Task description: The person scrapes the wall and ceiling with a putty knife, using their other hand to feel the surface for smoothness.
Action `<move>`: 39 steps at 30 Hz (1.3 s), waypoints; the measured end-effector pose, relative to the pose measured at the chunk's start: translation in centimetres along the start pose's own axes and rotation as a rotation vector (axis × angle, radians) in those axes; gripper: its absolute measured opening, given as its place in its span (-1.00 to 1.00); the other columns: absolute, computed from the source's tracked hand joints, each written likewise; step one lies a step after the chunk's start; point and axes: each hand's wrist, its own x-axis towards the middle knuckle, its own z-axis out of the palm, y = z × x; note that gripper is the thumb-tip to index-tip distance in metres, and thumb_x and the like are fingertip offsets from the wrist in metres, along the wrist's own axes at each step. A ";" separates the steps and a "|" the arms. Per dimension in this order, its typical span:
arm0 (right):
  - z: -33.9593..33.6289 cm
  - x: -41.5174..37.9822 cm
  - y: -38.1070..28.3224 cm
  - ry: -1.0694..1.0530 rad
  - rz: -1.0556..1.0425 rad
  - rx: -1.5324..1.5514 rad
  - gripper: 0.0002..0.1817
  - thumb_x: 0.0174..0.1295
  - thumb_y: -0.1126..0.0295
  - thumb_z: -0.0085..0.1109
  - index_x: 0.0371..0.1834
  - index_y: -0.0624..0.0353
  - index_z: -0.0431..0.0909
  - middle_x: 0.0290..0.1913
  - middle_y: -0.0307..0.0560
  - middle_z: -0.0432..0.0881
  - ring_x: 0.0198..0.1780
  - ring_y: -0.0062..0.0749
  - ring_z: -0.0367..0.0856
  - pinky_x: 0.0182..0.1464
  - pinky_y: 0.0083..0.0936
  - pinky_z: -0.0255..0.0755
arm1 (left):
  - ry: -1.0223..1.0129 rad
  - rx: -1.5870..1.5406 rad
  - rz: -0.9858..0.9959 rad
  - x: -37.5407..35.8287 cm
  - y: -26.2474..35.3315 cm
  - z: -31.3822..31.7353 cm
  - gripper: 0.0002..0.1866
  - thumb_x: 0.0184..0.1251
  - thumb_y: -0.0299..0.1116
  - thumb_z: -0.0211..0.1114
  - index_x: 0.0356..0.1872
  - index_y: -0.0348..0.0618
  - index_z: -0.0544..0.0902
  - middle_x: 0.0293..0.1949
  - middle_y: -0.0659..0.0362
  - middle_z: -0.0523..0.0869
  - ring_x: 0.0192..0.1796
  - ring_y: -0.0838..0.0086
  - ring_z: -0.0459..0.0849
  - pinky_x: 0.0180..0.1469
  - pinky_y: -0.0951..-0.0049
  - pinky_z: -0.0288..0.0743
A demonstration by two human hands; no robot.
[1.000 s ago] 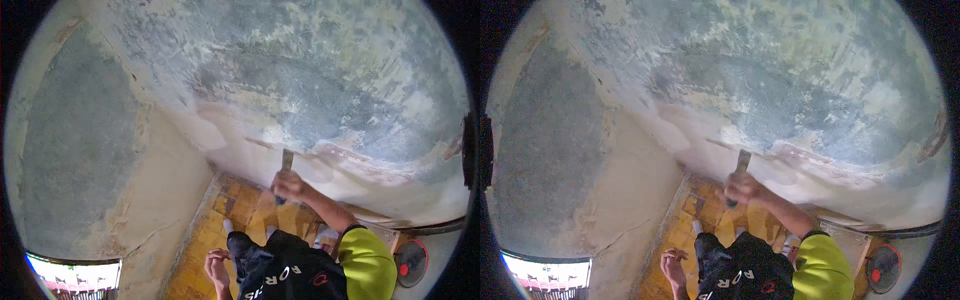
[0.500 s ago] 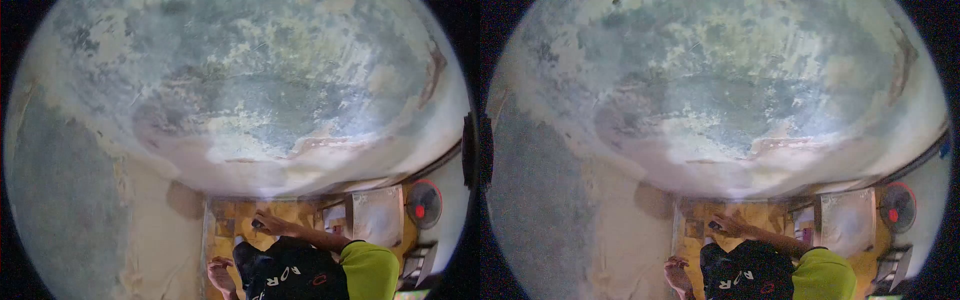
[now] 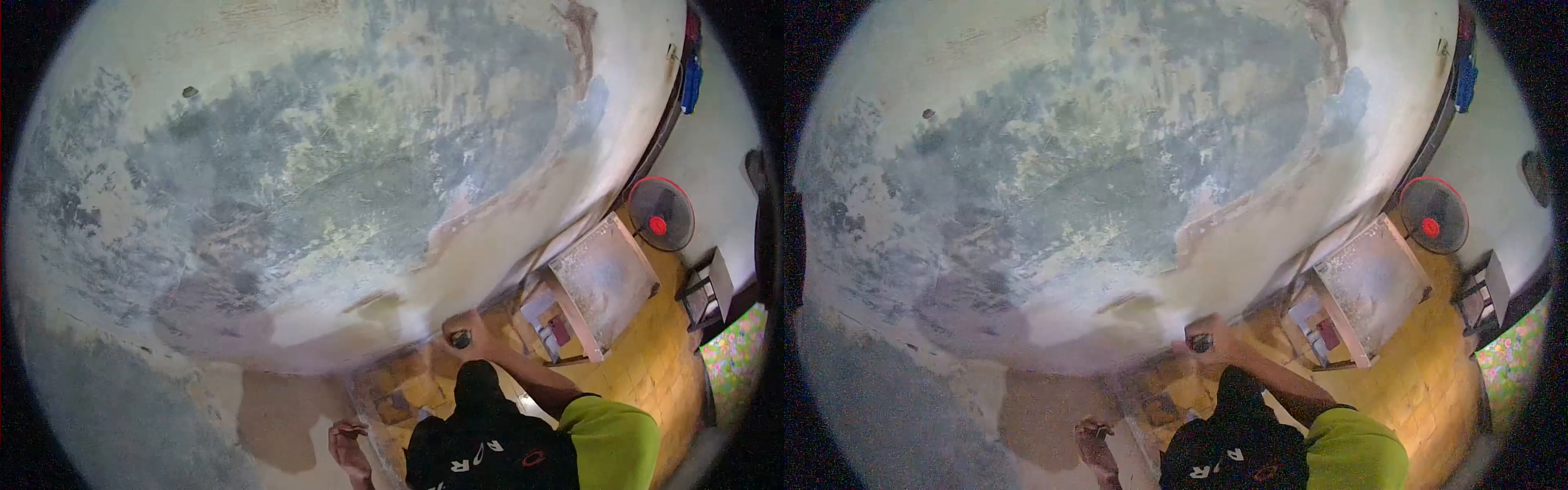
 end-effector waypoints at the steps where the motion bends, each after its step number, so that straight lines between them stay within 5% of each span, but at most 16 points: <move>1: -1.5 1.3 -1.3 0.123 -0.104 0.007 -0.64 0.12 0.43 0.32 -0.75 0.21 0.40 -0.68 -0.03 0.47 -0.63 -0.23 0.49 -0.52 -0.46 0.36 | -0.022 0.022 -0.004 0.6 0.5 0.8 -0.67 0.47 -0.08 0.07 -0.18 -0.19 0.50 -0.20 0.06 0.55 -0.14 0.25 0.62 -0.17 0.31 0.51; 7: -5.7 8.8 -4.9 0.546 -0.723 0.320 -0.64 0.05 0.61 0.15 -0.79 0.14 0.22 -0.75 -0.12 0.27 -0.74 -0.30 0.30 -0.64 -0.44 0.18 | -0.098 0.019 0.131 2.7 0.7 7.0 -0.69 0.49 -0.15 0.05 -0.15 -0.24 0.50 -0.17 0.02 0.55 -0.12 0.27 0.60 -0.11 0.29 0.52; 11: -6.6 11.8 3.2 0.488 -0.421 -0.069 -0.65 0.04 0.58 0.22 -0.77 0.16 0.27 -0.75 -0.09 0.26 -0.72 -0.31 0.36 -0.60 -0.44 0.28 | -0.138 -0.066 0.193 3.0 -0.6 12.5 -0.70 0.50 -0.18 0.05 -0.16 -0.28 0.49 -0.16 -0.01 0.56 -0.12 0.25 0.59 -0.05 0.26 0.51; 14: -5.5 6.0 9.4 -0.202 0.226 -0.559 -0.71 0.03 0.60 0.16 -0.76 0.25 0.29 -0.73 -0.15 0.32 -0.72 -0.28 0.32 -0.61 -0.45 0.26 | -0.140 -0.030 0.184 3.3 -1.7 15.8 -0.78 0.51 -0.30 0.03 -0.15 -0.30 0.49 -0.15 -0.03 0.58 -0.09 0.23 0.60 0.00 0.22 0.49; 16: -7.1 8.5 3.1 0.203 -0.456 -0.097 -0.71 0.05 0.55 0.20 -0.76 0.24 0.34 -0.71 -0.13 0.36 -0.71 -0.30 0.36 -0.61 -0.46 0.29 | -0.117 -0.034 0.176 3.0 -3.5 17.5 -0.80 0.51 -0.33 0.03 -0.15 -0.30 0.49 -0.15 -0.03 0.58 -0.07 0.22 0.60 0.01 0.22 0.49; 18: -8.1 10.3 2.0 0.317 -0.641 0.124 -0.74 0.00 0.49 0.30 -0.71 0.19 0.40 -0.63 -0.12 0.46 -0.65 -0.28 0.45 -0.56 -0.46 0.36 | -0.106 -0.017 0.107 3.0 -3.8 19.6 -0.86 0.48 -0.40 0.08 -0.14 -0.28 0.49 -0.12 -0.04 0.59 -0.01 0.22 0.60 0.04 0.26 0.47; 21: -8.7 11.7 3.6 0.090 -0.547 0.048 -0.75 -0.08 0.44 0.45 -0.65 0.10 0.47 -0.56 -0.14 0.54 -0.56 -0.28 0.56 -0.49 -0.47 0.45 | -0.077 0.150 0.117 3.6 -3.8 22.4 -0.91 0.42 -0.49 0.15 -0.13 -0.25 0.51 -0.10 -0.04 0.59 0.03 0.22 0.59 0.07 0.28 0.45; 23: -10.2 10.9 0.2 -0.009 -0.851 0.064 -0.71 -0.04 0.43 0.44 -0.69 0.08 0.44 -0.68 -0.20 0.44 -0.63 -0.36 0.52 -0.55 -0.50 0.39 | -0.043 0.295 0.171 4.8 -3.9 23.6 -0.89 0.35 -0.56 0.19 -0.14 -0.22 0.53 -0.09 -0.03 0.58 0.07 0.21 0.57 0.09 0.29 0.43; 25: -10.3 10.8 0.1 -0.006 -0.879 0.103 -0.71 -0.01 0.46 0.38 -0.72 0.08 0.43 -0.73 -0.25 0.39 -0.66 -0.41 0.48 -0.59 -0.51 0.35 | -0.002 0.355 0.224 5.0 -3.7 24.6 -0.85 0.30 -0.61 0.21 -0.15 -0.20 0.55 -0.07 -0.02 0.58 0.09 0.21 0.56 0.10 0.30 0.42; 28: -9.2 13.3 3.2 0.172 -0.560 0.140 -0.76 0.02 0.56 0.22 -0.71 0.10 0.41 -0.71 -0.30 0.36 -0.68 -0.41 0.45 -0.62 -0.49 0.31 | 0.044 0.312 0.298 6.0 -4.4 25.7 -0.83 0.27 -0.65 0.20 -0.15 -0.21 0.56 -0.03 -0.02 0.57 0.09 0.22 0.56 0.09 0.32 0.42; 29: -9.7 13.2 3.4 0.043 -0.593 0.242 -0.78 -0.07 0.65 0.10 -0.73 0.10 0.37 -0.73 -0.29 0.34 -0.71 -0.44 0.41 -0.66 -0.50 0.26 | 0.062 0.305 0.265 5.6 -4.9 25.8 -0.82 0.27 -0.66 0.19 -0.15 -0.21 0.56 -0.02 -0.03 0.56 0.09 0.22 0.56 0.08 0.32 0.42; 33: -8.5 9.7 2.7 0.159 -1.021 0.179 -0.77 -0.14 0.64 0.18 -0.73 0.14 0.33 -0.71 -0.26 0.32 -0.68 -0.47 0.41 -0.62 -0.49 0.31 | 0.078 0.253 0.235 5.8 -4.3 26.8 -0.83 0.28 -0.67 0.17 -0.15 -0.22 0.56 -0.02 -0.03 0.58 0.09 0.22 0.55 0.10 0.32 0.41; 39: -11.2 11.3 0.2 -0.061 -1.001 0.129 -0.70 -0.15 0.55 0.32 -0.70 0.13 0.30 -0.66 -0.24 0.33 -0.63 -0.46 0.43 -0.54 -0.45 0.39 | 0.080 0.203 0.224 4.9 -5.8 27.5 -0.82 0.28 -0.69 0.14 -0.18 -0.21 0.55 0.02 -0.01 0.58 0.09 0.29 0.54 0.10 0.36 0.39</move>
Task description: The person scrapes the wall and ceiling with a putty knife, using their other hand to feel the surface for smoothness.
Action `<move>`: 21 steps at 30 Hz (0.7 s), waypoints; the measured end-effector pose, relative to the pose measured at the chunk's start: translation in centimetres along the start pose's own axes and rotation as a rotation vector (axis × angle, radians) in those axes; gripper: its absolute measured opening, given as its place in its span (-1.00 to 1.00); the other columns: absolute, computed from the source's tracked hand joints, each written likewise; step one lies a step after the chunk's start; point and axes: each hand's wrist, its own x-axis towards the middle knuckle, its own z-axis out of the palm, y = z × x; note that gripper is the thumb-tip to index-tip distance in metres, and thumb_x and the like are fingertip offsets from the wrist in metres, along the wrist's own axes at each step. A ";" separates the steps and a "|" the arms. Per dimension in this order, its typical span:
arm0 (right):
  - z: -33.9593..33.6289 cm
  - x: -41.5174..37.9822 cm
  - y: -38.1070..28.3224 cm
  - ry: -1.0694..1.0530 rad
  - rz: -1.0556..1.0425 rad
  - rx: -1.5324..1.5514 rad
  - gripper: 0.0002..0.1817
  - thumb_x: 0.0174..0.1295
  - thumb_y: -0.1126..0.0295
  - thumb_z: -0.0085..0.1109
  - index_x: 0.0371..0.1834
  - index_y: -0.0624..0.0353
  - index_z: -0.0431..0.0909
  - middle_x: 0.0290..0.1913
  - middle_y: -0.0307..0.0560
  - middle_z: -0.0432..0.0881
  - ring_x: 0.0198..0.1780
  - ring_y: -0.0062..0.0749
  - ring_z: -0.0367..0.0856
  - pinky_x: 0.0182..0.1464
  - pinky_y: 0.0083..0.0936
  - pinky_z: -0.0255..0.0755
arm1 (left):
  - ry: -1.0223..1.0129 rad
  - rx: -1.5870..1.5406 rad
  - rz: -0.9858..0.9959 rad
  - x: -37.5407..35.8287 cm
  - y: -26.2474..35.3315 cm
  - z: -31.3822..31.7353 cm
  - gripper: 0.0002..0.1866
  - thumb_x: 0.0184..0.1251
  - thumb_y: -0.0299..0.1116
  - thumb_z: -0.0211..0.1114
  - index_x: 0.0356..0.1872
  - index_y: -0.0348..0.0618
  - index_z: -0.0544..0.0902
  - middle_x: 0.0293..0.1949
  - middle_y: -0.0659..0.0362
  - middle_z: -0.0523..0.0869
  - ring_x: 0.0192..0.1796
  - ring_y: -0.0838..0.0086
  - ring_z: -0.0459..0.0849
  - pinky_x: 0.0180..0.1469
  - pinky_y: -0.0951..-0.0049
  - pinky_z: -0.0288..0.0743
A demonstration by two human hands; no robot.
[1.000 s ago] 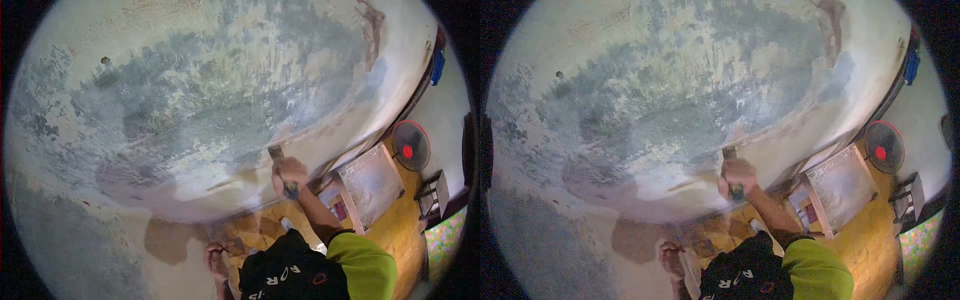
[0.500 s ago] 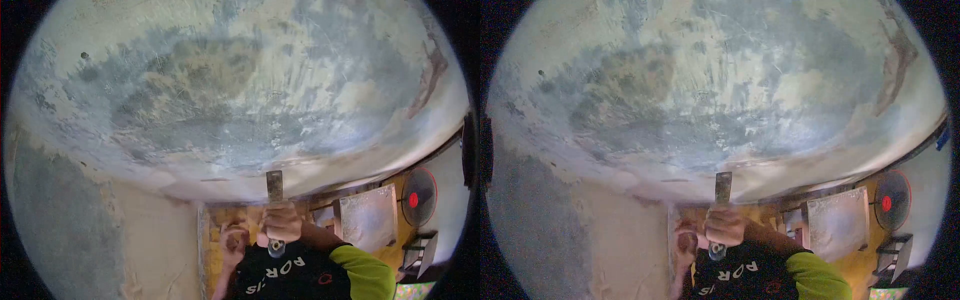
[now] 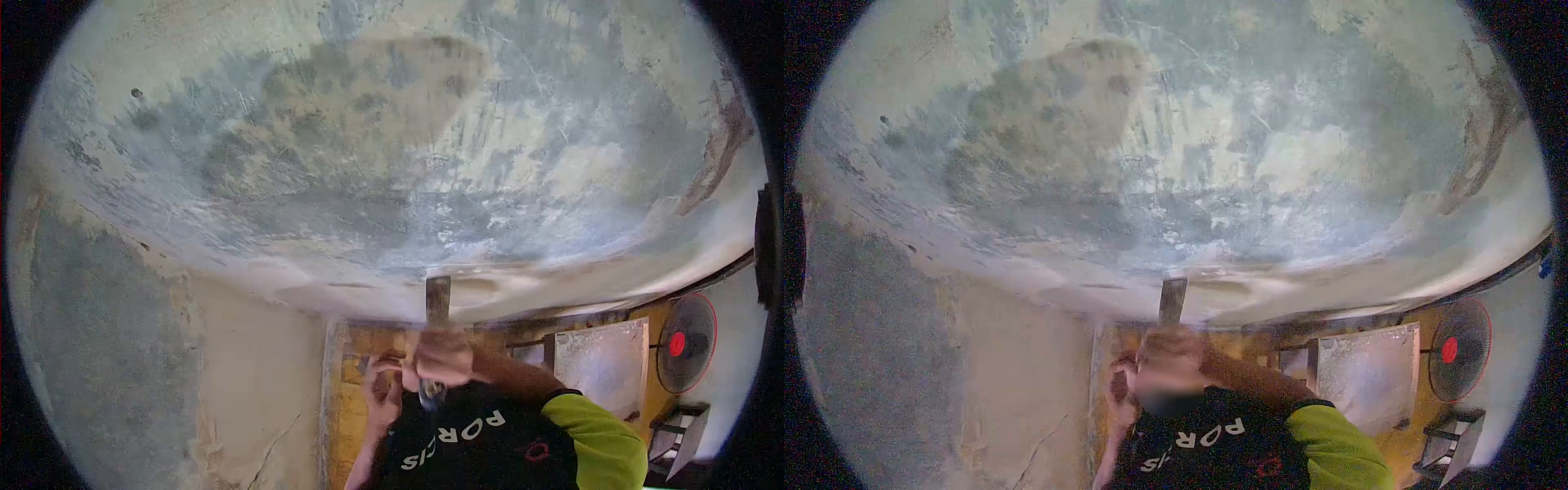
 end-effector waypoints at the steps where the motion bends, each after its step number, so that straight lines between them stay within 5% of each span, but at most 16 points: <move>1: -0.4 0.4 -0.3 -0.017 -0.035 -0.022 -0.70 -0.15 0.54 0.32 -0.70 0.13 0.31 -0.66 -0.24 0.33 -0.64 -0.44 0.43 -0.54 -0.44 0.39 | -0.010 0.012 -0.001 0.3 0.0 0.1 -0.83 0.29 -0.69 0.14 -0.17 -0.21 0.55 0.02 -0.01 0.58 0.09 0.29 0.54 0.11 0.36 0.38; 2: 0.6 -0.3 0.2 0.103 -0.087 0.048 -0.70 -0.14 0.51 0.31 -0.70 0.13 0.30 -0.66 -0.27 0.33 -0.65 -0.44 0.42 -0.57 -0.46 0.35 | -0.017 0.024 -0.009 0.2 0.0 0.2 -0.83 0.29 -0.69 0.14 -0.17 -0.21 0.55 0.03 -0.01 0.58 0.10 0.29 0.53 0.12 0.35 0.37; 6: 1.4 -1.3 2.5 -0.006 0.095 0.046 -0.75 -0.12 0.48 0.33 -0.66 0.11 0.36 -0.63 -0.28 0.41 -0.61 -0.45 0.49 -0.53 -0.46 0.41 | 0.046 -0.036 -0.124 -1.2 -1.4 0.2 -0.87 0.33 -0.64 0.14 -0.17 -0.23 0.54 0.04 -0.01 0.56 0.11 0.31 0.52 0.16 0.34 0.35; 9: 1.2 -0.9 -0.4 0.010 -0.017 0.043 -0.77 -0.11 0.46 0.33 -0.64 0.10 0.39 -0.63 -0.28 0.42 -0.62 -0.42 0.48 -0.53 -0.41 0.41 | 0.065 -0.042 -0.149 -2.3 -1.5 -0.3 -0.90 0.36 -0.62 0.14 -0.17 -0.23 0.54 0.04 0.01 0.56 0.05 0.37 0.53 0.08 0.40 0.39; 11: 0.4 0.2 0.6 0.122 0.238 0.209 -0.79 -0.08 0.51 0.28 -0.66 0.07 0.40 -0.63 -0.27 0.44 -0.61 -0.37 0.50 -0.48 -0.38 0.46 | 0.060 -0.070 -0.156 -2.4 -1.2 -0.4 -0.92 0.39 -0.59 0.14 -0.17 -0.24 0.54 0.04 0.01 0.55 -0.02 0.42 0.53 0.02 0.43 0.42; 14: 1.4 -1.8 4.2 0.227 0.491 -0.061 -0.82 -0.12 0.50 0.29 -0.65 0.04 0.44 -0.60 -0.23 0.50 -0.54 -0.32 0.58 -0.42 -0.40 0.51 | 0.060 -0.081 -0.117 -2.1 -0.6 0.5 -0.95 0.42 -0.55 0.14 -0.17 -0.24 0.54 0.03 0.02 0.55 -0.13 0.47 0.53 -0.06 0.47 0.44; 16: 2.3 -6.6 1.5 -0.582 0.463 -0.230 -0.81 -0.15 0.47 0.32 -0.66 0.06 0.43 -0.62 -0.23 0.48 -0.55 -0.31 0.58 -0.48 -0.40 0.46 | 0.038 0.023 -0.010 -1.8 -1.1 0.2 -0.95 0.44 -0.52 0.15 -0.17 -0.25 0.54 0.02 0.02 0.55 -0.18 0.49 0.52 -0.09 0.47 0.45; 18: 1.9 -7.3 1.0 -0.891 0.476 -0.257 -0.80 -0.15 0.47 0.32 -0.68 0.08 0.42 -0.63 -0.22 0.48 -0.55 -0.29 0.58 -0.49 -0.38 0.46 | 0.133 -0.071 -0.082 -2.0 0.5 1.2 -0.95 0.44 -0.53 0.13 -0.17 -0.24 0.54 0.01 0.03 0.55 -0.14 0.47 0.54 -0.06 0.46 0.44; 20: 0.4 -3.7 3.4 -0.690 0.570 -0.150 -0.79 -0.12 0.48 0.30 -0.70 0.09 0.41 -0.64 -0.21 0.49 -0.54 -0.28 0.59 -0.45 -0.34 0.48 | 0.197 -0.103 -0.140 -2.8 0.8 1.6 -0.95 0.43 -0.55 0.12 -0.17 -0.23 0.54 -0.01 0.03 0.56 -0.09 0.43 0.55 -0.03 0.45 0.44; 21: 1.5 -2.9 3.8 -0.264 0.618 -0.149 -0.81 -0.14 0.43 0.31 -0.74 0.11 0.46 -0.60 -0.13 0.56 -0.50 -0.23 0.65 -0.42 -0.34 0.54 | 0.210 -0.086 -0.156 -3.2 0.1 1.2 -0.94 0.43 -0.56 0.12 -0.17 -0.23 0.53 -0.02 0.03 0.57 -0.06 0.41 0.56 -0.01 0.44 0.43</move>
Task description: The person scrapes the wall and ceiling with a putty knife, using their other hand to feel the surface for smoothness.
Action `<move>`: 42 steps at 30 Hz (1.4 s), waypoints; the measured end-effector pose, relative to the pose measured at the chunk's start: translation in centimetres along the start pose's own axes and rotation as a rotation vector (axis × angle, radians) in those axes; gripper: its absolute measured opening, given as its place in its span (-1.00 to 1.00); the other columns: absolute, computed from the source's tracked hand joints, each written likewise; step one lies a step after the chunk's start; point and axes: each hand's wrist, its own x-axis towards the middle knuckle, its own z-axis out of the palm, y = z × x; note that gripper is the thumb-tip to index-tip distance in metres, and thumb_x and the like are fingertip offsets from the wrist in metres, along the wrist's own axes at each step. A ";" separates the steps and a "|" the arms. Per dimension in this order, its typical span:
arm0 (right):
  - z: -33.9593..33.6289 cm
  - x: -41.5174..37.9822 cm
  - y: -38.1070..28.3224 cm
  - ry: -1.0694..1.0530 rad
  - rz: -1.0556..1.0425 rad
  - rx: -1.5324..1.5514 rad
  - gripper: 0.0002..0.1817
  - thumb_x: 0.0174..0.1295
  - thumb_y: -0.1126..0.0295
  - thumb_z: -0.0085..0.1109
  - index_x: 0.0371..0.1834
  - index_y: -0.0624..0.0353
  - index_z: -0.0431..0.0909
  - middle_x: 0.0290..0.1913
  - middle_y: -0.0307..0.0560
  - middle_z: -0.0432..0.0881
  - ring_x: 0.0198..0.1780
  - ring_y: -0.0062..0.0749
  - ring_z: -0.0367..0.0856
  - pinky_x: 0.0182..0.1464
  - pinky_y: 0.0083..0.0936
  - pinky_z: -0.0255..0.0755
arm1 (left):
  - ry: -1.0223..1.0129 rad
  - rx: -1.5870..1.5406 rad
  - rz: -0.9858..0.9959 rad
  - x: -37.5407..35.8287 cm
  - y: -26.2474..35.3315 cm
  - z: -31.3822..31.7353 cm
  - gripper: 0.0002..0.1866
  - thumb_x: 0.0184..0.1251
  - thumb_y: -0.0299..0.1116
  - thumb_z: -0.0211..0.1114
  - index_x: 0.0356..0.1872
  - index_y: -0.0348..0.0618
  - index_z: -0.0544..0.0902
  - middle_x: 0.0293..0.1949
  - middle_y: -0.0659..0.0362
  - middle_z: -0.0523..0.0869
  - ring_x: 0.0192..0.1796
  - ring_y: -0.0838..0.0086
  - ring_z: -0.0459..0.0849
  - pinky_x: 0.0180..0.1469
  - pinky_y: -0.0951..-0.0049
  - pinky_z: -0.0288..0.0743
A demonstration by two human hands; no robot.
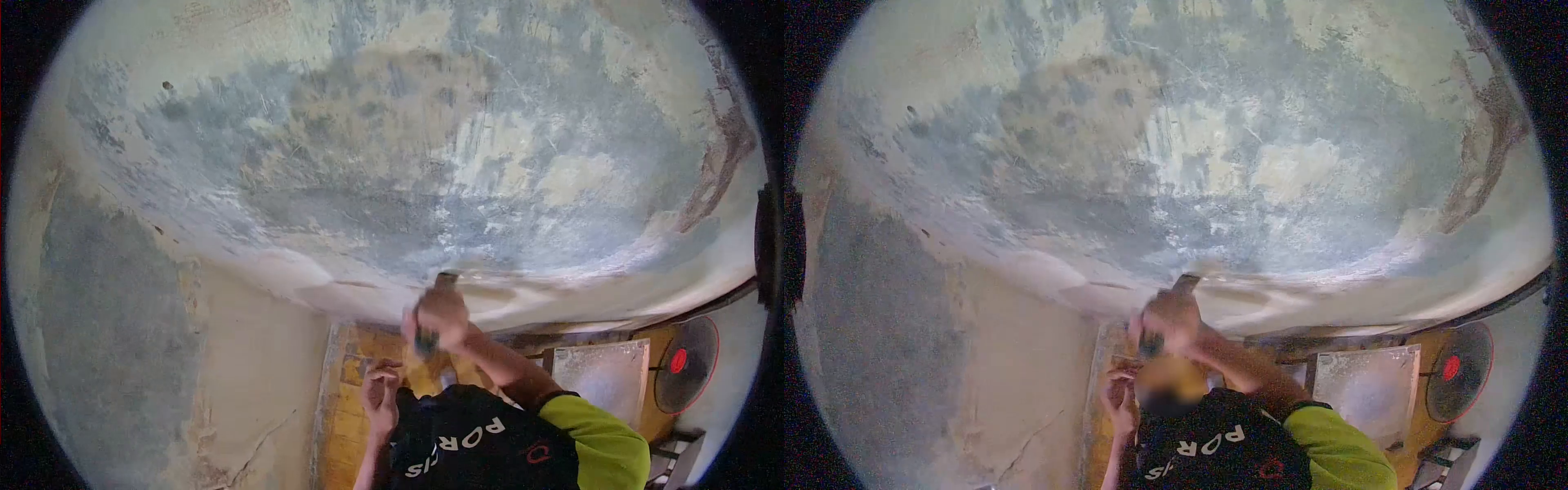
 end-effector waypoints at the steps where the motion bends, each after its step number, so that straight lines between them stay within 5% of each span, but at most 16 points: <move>1: 0.9 1.1 -0.4 0.397 0.000 0.148 -0.81 -0.16 0.38 0.31 -0.77 0.13 0.50 -0.57 -0.05 0.64 -0.46 -0.19 0.70 -0.38 -0.33 0.60 | 0.013 0.018 -0.014 -0.3 -0.3 -0.2 -0.94 0.42 -0.58 0.12 -0.17 -0.23 0.53 -0.03 0.03 0.58 -0.04 0.39 0.56 0.00 0.43 0.43; 3: 1.9 -1.9 -0.1 -0.188 -0.055 0.126 -0.85 -0.16 0.39 0.31 -0.74 0.13 0.54 -0.58 -0.03 0.62 -0.45 -0.18 0.71 -0.39 -0.27 0.60 | 0.001 0.073 0.043 -1.2 0.2 -0.5 -0.93 0.40 -0.59 0.12 -0.18 -0.23 0.53 -0.05 0.04 0.59 0.00 0.36 0.57 0.05 0.41 0.41; 5: -0.2 -2.2 -3.3 -0.595 -0.422 -0.139 -0.91 -0.16 0.40 0.31 -0.69 0.11 0.62 -0.59 0.03 0.62 -0.42 -0.11 0.72 -0.37 -0.16 0.60 | 0.028 0.093 0.072 -1.6 0.5 -0.5 -0.93 0.38 -0.61 0.12 -0.19 -0.24 0.53 -0.07 0.05 0.59 0.02 0.34 0.57 0.08 0.40 0.39; 7: -1.6 -1.0 -1.9 -0.273 -0.349 -0.046 -0.88 -0.08 0.39 0.31 -0.69 0.09 0.60 -0.60 -0.03 0.61 -0.46 -0.12 0.69 -0.40 -0.20 0.57 | 0.088 0.076 0.074 -1.6 0.0 -0.5 -0.93 0.37 -0.61 0.13 -0.20 -0.24 0.53 -0.10 0.07 0.60 0.01 0.34 0.58 0.10 0.40 0.37; 9: 1.0 0.5 -0.2 0.324 -0.239 0.270 -0.80 0.11 0.29 0.24 -0.63 0.04 0.55 -0.57 -0.16 0.57 -0.47 -0.15 0.61 -0.38 -0.30 0.49 | 0.078 0.010 0.060 -2.1 -0.7 -1.0 -0.93 0.37 -0.62 0.13 -0.22 -0.24 0.53 -0.12 0.08 0.61 0.01 0.35 0.58 0.10 0.40 0.37; 11: 2.2 -1.8 -0.3 0.127 -0.372 0.183 -0.75 -0.02 0.53 0.30 -0.70 0.08 0.41 -0.64 -0.23 0.44 -0.56 -0.28 0.54 -0.49 -0.39 0.45 | 0.065 0.008 0.056 -2.7 -0.6 -1.7 -0.93 0.37 -0.62 0.13 -0.23 -0.24 0.53 -0.13 0.09 0.61 0.01 0.35 0.58 0.09 0.39 0.37; 13: 0.0 -1.0 -3.7 0.279 -0.669 0.391 -0.70 -0.04 0.66 0.29 -0.70 0.16 0.34 -0.67 -0.26 0.40 -0.58 -0.33 0.53 -0.54 -0.44 0.44 | 0.054 0.049 0.064 -2.8 -0.2 -1.9 -0.94 0.38 -0.62 0.13 -0.24 -0.24 0.54 -0.14 0.09 0.62 0.00 0.35 0.59 0.09 0.39 0.39; 16: 0.5 -0.5 -1.8 -0.177 -0.445 0.098 -0.78 0.17 0.37 0.21 -0.57 0.08 0.40 -0.55 -0.24 0.41 -0.43 -0.34 0.52 -0.33 -0.35 0.42 | -0.017 -0.026 0.049 -2.4 0.8 -2.5 -0.94 0.38 -0.61 0.14 -0.23 -0.24 0.54 -0.13 0.09 0.62 0.00 0.36 0.61 0.08 0.39 0.40; 17: 1.3 0.8 -2.0 0.355 -0.587 0.045 -0.78 0.04 0.36 0.24 -0.57 0.10 0.36 -0.57 -0.27 0.33 -0.47 -0.34 0.47 -0.43 -0.36 0.38 | -0.015 -0.016 0.022 -2.6 1.1 -2.9 -0.94 0.38 -0.61 0.14 -0.23 -0.24 0.54 -0.13 0.09 0.62 0.00 0.36 0.61 0.09 0.39 0.40; 20: 1.5 -0.3 -3.7 0.164 -0.658 0.003 -0.77 -0.07 0.39 0.28 -0.58 0.12 0.35 -0.56 -0.28 0.37 -0.50 -0.36 0.47 -0.50 -0.40 0.36 | -0.012 0.003 -0.010 -3.0 2.1 -4.1 -0.94 0.39 -0.61 0.14 -0.22 -0.23 0.55 -0.13 0.09 0.62 0.00 0.36 0.61 0.10 0.39 0.40; 28: 2.9 1.1 -5.3 0.263 -0.601 0.059 -0.76 -0.06 0.49 0.31 -0.56 0.05 0.36 -0.51 -0.25 0.43 -0.51 -0.32 0.48 -0.51 -0.37 0.37 | -0.037 0.011 0.058 -2.9 2.5 -6.2 -0.88 0.36 -0.67 0.09 -0.22 -0.24 0.55 -0.15 0.08 0.63 -0.02 0.38 0.60 0.08 0.41 0.40; 33: 3.1 2.8 -2.6 0.356 -0.556 -0.078 -0.85 -0.04 0.45 0.30 -0.38 0.12 0.55 -0.54 -0.23 0.45 -0.54 -0.35 0.50 -0.57 -0.37 0.37 | -0.057 -0.002 0.024 -2.8 2.7 -7.6 -0.88 0.34 -0.68 0.09 -0.24 -0.23 0.55 -0.16 0.07 0.63 -0.02 0.37 0.60 0.08 0.40 0.39; 42: 3.1 2.5 -2.9 0.311 -0.680 -0.086 -0.88 0.04 0.49 0.31 -0.43 0.17 0.52 -0.56 -0.23 0.46 -0.56 -0.34 0.50 -0.57 -0.39 0.36 | -0.140 0.005 0.035 -2.2 3.4 -9.5 -0.90 0.34 -0.65 0.12 -0.23 -0.25 0.55 -0.18 0.08 0.63 -0.02 0.37 0.59 0.06 0.38 0.40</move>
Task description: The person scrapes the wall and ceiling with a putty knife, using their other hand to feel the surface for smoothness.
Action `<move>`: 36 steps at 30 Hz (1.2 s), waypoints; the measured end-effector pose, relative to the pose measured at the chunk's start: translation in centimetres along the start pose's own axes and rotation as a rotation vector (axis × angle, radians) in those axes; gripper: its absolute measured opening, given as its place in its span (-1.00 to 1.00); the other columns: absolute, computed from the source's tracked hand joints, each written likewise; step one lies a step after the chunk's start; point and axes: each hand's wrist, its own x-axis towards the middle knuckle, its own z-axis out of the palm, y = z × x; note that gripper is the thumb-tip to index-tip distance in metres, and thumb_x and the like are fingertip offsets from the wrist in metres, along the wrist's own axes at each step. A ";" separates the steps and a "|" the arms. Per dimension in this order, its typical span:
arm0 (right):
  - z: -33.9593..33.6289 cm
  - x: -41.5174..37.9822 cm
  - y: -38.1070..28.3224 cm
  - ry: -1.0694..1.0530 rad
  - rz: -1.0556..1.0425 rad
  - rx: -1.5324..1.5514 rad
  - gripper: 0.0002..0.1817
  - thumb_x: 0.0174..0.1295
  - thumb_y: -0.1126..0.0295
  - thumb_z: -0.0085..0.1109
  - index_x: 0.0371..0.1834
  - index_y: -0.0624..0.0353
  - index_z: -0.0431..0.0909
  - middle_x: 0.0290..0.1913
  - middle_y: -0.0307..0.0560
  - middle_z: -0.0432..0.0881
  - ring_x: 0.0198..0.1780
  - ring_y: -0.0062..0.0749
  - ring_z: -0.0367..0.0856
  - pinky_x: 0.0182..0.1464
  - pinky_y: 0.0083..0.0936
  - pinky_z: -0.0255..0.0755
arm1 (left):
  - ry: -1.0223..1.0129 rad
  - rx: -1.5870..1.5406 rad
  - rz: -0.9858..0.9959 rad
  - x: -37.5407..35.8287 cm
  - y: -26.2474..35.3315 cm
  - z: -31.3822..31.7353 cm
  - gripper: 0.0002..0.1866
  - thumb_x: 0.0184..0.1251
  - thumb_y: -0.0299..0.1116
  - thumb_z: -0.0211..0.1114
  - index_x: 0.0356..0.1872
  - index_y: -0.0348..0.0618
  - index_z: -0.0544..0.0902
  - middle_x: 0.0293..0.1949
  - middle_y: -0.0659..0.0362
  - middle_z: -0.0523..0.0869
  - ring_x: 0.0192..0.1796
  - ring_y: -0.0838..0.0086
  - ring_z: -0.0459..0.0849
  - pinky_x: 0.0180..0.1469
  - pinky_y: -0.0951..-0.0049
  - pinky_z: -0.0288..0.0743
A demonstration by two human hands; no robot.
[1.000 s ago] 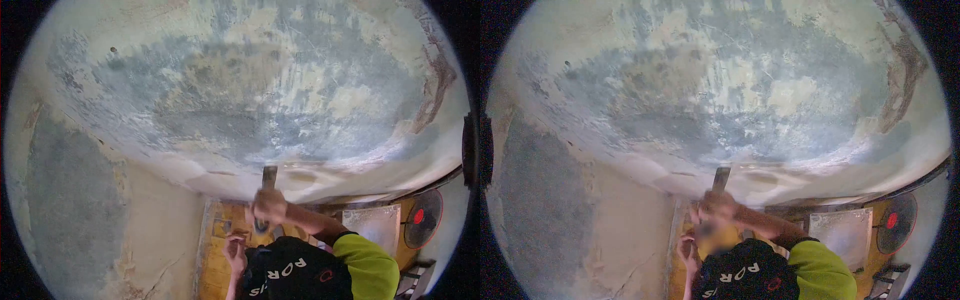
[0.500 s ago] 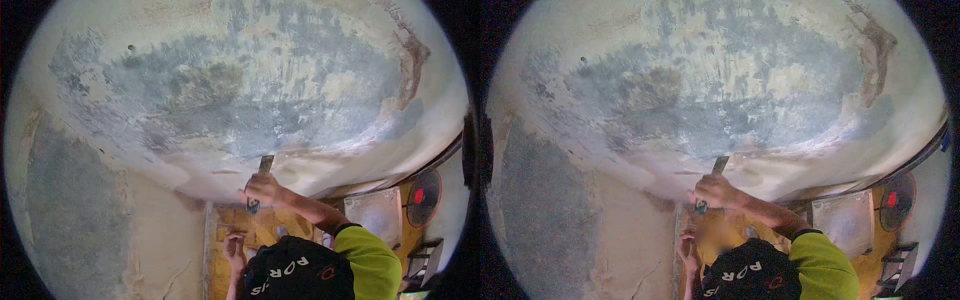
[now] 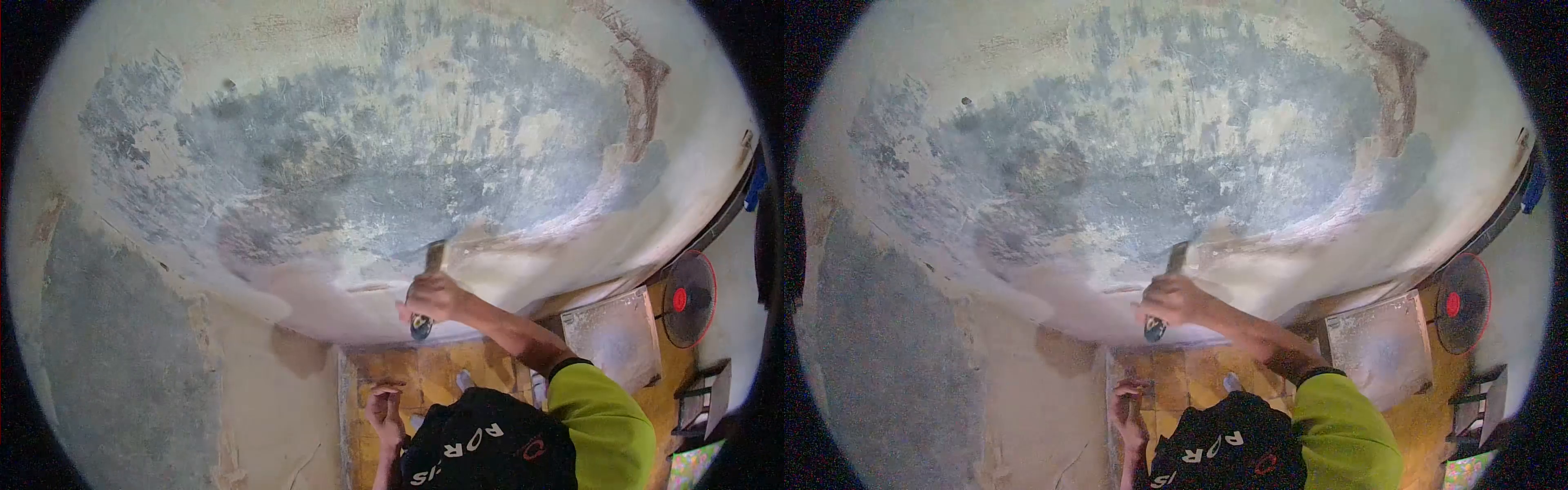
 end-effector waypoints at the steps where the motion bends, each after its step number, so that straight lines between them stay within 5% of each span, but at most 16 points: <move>1: 0.0 0.8 -0.7 -0.039 0.030 0.024 -0.88 0.04 0.49 0.31 -0.45 0.17 0.52 -0.57 -0.22 0.46 -0.56 -0.34 0.50 -0.56 -0.39 0.37 | -0.002 -0.007 -0.010 0.2 0.1 0.0 -0.91 0.35 -0.64 0.13 -0.23 -0.25 0.55 -0.18 0.09 0.63 -0.03 0.37 0.59 0.06 0.39 0.40; 7: -0.6 0.5 0.4 -0.070 0.171 -0.043 -0.81 0.20 0.43 0.26 -0.56 0.05 0.53 -0.61 -0.27 0.53 -0.57 -0.41 0.55 -0.53 -0.43 0.42 | -0.074 -0.060 0.008 1.8 1.1 0.9 -0.89 0.33 -0.53 0.23 -0.16 -0.23 0.53 -0.10 0.07 0.58 -0.04 0.36 0.55 0.05 0.40 0.38; 10: 0.2 1.8 -1.1 -0.037 0.140 0.046 -0.82 0.16 0.43 0.28 -0.57 0.04 0.52 -0.63 -0.26 0.50 -0.58 -0.40 0.54 -0.54 -0.42 0.41 | -0.164 0.031 0.182 3.3 0.6 1.5 -0.85 0.30 -0.51 0.26 -0.15 -0.21 0.52 -0.07 0.05 0.54 -0.02 0.34 0.53 0.09 0.37 0.36; 11: 0.0 2.3 -2.1 -0.008 0.046 0.035 -0.83 -0.02 0.51 0.40 -0.53 0.13 0.53 -0.67 -0.22 0.47 -0.65 -0.42 0.46 -0.62 -0.46 0.34 | -0.138 0.023 0.202 3.7 0.8 2.0 -0.85 0.28 -0.52 0.26 -0.16 -0.21 0.51 -0.08 0.05 0.53 -0.01 0.33 0.52 0.11 0.35 0.36; 17: 1.1 1.1 -0.5 -0.164 0.124 0.136 -0.85 -0.03 0.37 0.32 -0.55 0.08 0.51 -0.62 -0.23 0.48 -0.58 -0.31 0.56 -0.51 -0.39 0.44 | -0.017 0.029 0.312 4.6 0.5 3.7 -0.85 0.23 -0.52 0.27 -0.21 -0.22 0.51 -0.06 0.03 0.51 0.03 0.28 0.52 0.16 0.28 0.35; 20: 0.7 1.5 -3.0 -0.198 -0.007 0.062 -0.84 0.01 0.32 0.32 -0.55 0.06 0.51 -0.61 -0.23 0.50 -0.57 -0.28 0.57 -0.51 -0.37 0.44 | 0.032 0.039 0.330 5.0 0.5 4.3 -0.88 0.24 -0.50 0.25 -0.24 -0.23 0.50 -0.05 0.04 0.51 0.02 0.29 0.52 0.14 0.28 0.36; 23: 1.5 -0.8 0.2 -0.216 0.164 0.023 -0.81 0.11 0.32 0.26 -0.55 0.08 0.48 -0.59 -0.20 0.54 -0.56 -0.29 0.59 -0.51 -0.34 0.45 | 0.071 0.032 0.321 4.4 0.7 4.5 -0.88 0.26 -0.45 0.24 -0.26 -0.22 0.49 -0.04 0.04 0.51 0.02 0.30 0.51 0.12 0.29 0.37; 27: 0.4 1.0 -2.2 -0.203 -0.016 0.087 -0.86 0.09 0.39 0.34 -0.50 0.05 0.53 -0.64 -0.24 0.49 -0.67 -0.35 0.49 -0.61 -0.41 0.38 | 0.125 0.012 0.294 4.3 0.4 4.5 -0.87 0.29 -0.40 0.24 -0.26 -0.20 0.50 -0.05 0.05 0.52 -0.01 0.33 0.52 0.09 0.31 0.39; 30: 0.2 0.1 1.3 -0.163 0.204 0.146 -0.89 0.10 0.38 0.32 -0.49 0.03 0.55 -0.62 -0.22 0.52 -0.62 -0.33 0.54 -0.56 -0.37 0.42 | 0.204 -0.001 0.274 3.6 -0.4 4.6 -0.89 0.30 -0.43 0.22 -0.27 -0.21 0.50 -0.08 0.05 0.52 -0.06 0.35 0.53 0.06 0.32 0.39; 31: -0.1 -0.1 2.0 -0.227 0.469 0.215 -0.92 0.14 0.37 0.27 -0.46 0.03 0.57 -0.57 -0.21 0.57 -0.54 -0.31 0.59 -0.45 -0.37 0.49 | 0.232 0.010 0.257 3.3 -0.6 4.5 -0.90 0.30 -0.43 0.22 -0.27 -0.21 0.50 -0.09 0.05 0.53 -0.08 0.35 0.54 0.06 0.31 0.39; 35: -0.7 -0.8 -1.9 -0.276 0.134 0.161 -0.82 -0.04 0.28 0.34 -0.45 0.09 0.58 -0.63 -0.17 0.50 -0.55 -0.17 0.57 -0.33 -0.29 0.56 | 0.231 -0.040 0.243 2.7 -2.2 4.4 -0.94 0.31 -0.50 0.17 -0.25 -0.22 0.50 -0.10 0.05 0.53 -0.09 0.34 0.56 0.06 0.32 0.40; 36: -1.5 0.4 -3.1 -0.263 -0.051 0.107 -0.87 -0.01 0.41 0.30 -0.52 0.16 0.53 -0.67 -0.23 0.41 -0.57 -0.20 0.55 -0.38 -0.35 0.54 | 0.252 -0.069 0.205 2.3 -2.5 4.6 -0.94 0.32 -0.51 0.16 -0.23 -0.22 0.50 -0.10 0.05 0.54 -0.09 0.34 0.57 0.06 0.33 0.41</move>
